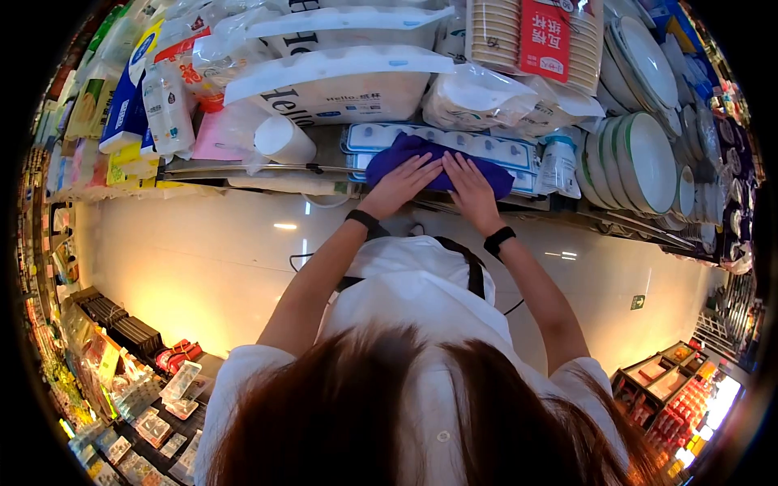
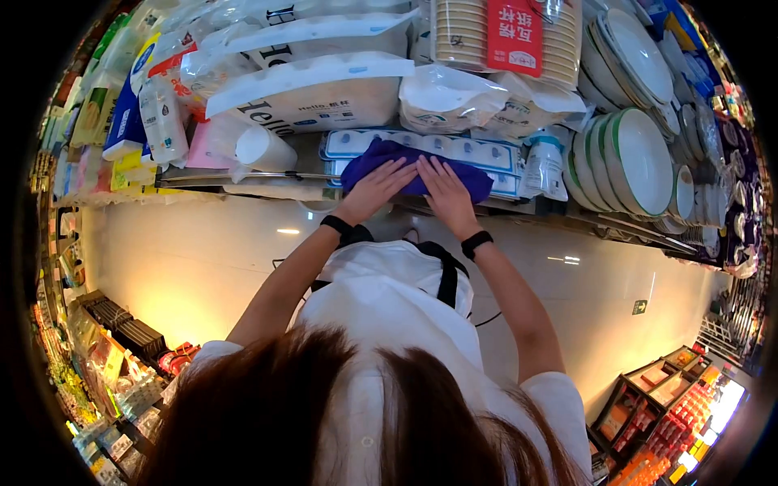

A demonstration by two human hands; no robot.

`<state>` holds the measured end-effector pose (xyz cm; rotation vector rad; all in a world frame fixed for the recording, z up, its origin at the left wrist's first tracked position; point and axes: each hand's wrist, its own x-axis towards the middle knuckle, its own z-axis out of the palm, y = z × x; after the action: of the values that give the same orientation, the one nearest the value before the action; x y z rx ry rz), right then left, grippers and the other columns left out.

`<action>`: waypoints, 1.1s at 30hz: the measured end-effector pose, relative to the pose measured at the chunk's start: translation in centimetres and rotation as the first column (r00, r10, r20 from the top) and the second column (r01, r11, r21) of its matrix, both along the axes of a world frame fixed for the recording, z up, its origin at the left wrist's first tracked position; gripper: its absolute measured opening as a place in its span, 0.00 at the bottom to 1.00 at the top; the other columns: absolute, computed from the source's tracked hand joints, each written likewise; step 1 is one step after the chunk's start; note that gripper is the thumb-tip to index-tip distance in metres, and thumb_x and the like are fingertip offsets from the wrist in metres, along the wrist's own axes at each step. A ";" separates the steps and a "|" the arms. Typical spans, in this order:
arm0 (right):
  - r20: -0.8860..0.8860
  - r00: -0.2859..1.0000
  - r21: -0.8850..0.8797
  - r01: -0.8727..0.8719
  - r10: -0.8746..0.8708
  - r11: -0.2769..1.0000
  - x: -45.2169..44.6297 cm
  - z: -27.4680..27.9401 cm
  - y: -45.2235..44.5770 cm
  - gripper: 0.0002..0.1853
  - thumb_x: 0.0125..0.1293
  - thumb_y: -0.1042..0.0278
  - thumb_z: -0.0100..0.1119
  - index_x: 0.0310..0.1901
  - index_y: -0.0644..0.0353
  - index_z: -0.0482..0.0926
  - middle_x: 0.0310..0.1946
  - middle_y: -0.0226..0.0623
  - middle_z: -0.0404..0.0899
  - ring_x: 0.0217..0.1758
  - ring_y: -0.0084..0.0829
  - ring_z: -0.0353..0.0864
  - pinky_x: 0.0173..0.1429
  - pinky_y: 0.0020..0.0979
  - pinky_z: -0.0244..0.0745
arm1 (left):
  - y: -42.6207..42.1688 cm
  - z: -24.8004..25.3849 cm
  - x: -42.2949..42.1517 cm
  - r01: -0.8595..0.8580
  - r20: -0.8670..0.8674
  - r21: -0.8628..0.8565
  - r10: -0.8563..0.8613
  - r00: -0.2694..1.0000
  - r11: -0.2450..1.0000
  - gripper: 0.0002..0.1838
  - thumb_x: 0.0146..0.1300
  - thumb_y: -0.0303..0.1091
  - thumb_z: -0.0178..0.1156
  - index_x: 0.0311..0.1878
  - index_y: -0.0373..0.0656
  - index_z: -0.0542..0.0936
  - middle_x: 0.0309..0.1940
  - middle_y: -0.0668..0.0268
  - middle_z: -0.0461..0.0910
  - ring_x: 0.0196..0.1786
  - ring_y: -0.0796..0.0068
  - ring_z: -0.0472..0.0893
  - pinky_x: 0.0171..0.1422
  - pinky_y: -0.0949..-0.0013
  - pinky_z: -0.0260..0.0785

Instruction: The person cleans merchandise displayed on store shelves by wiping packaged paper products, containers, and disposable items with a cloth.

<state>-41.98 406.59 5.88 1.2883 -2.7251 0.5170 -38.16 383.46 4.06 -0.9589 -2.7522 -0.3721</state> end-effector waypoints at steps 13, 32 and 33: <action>0.004 0.995 -0.014 -0.103 0.103 0.995 1.3 -0.7 -13.8 0.40 0.61 0.64 0.61 0.73 0.66 0.58 0.74 0.44 0.62 0.77 0.38 0.61 0.80 0.42 0.53 | -12.5 1.8 3.0 -0.121 0.109 0.005 0.120 0.987 0.993 0.35 0.58 0.21 0.54 0.72 0.42 0.66 0.73 0.63 0.66 0.77 0.61 0.62 0.81 0.56 0.53; -0.158 0.987 0.027 0.014 -0.010 1.000 1.0 -0.4 -3.9 0.34 0.65 0.69 0.50 0.75 0.59 0.58 0.74 0.38 0.64 0.76 0.36 0.64 0.80 0.39 0.55 | -5.7 3.8 -2.2 0.224 0.168 -0.057 -0.212 0.963 0.973 0.33 0.67 0.35 0.59 0.75 0.52 0.63 0.77 0.63 0.59 0.79 0.62 0.57 0.82 0.57 0.49; -0.164 0.986 0.045 0.034 -0.026 0.998 0.9 -0.4 -2.9 0.34 0.66 0.69 0.50 0.75 0.59 0.58 0.74 0.38 0.64 0.76 0.36 0.64 0.80 0.39 0.55 | -4.6 3.5 -2.5 0.232 0.162 -0.039 -0.223 0.961 0.972 0.33 0.67 0.35 0.58 0.75 0.53 0.63 0.77 0.63 0.59 0.79 0.62 0.57 0.82 0.57 0.49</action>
<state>-41.05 403.68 5.49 1.2382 -2.6320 0.3300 -40.66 378.91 7.60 -1.3210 -2.8110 -0.4224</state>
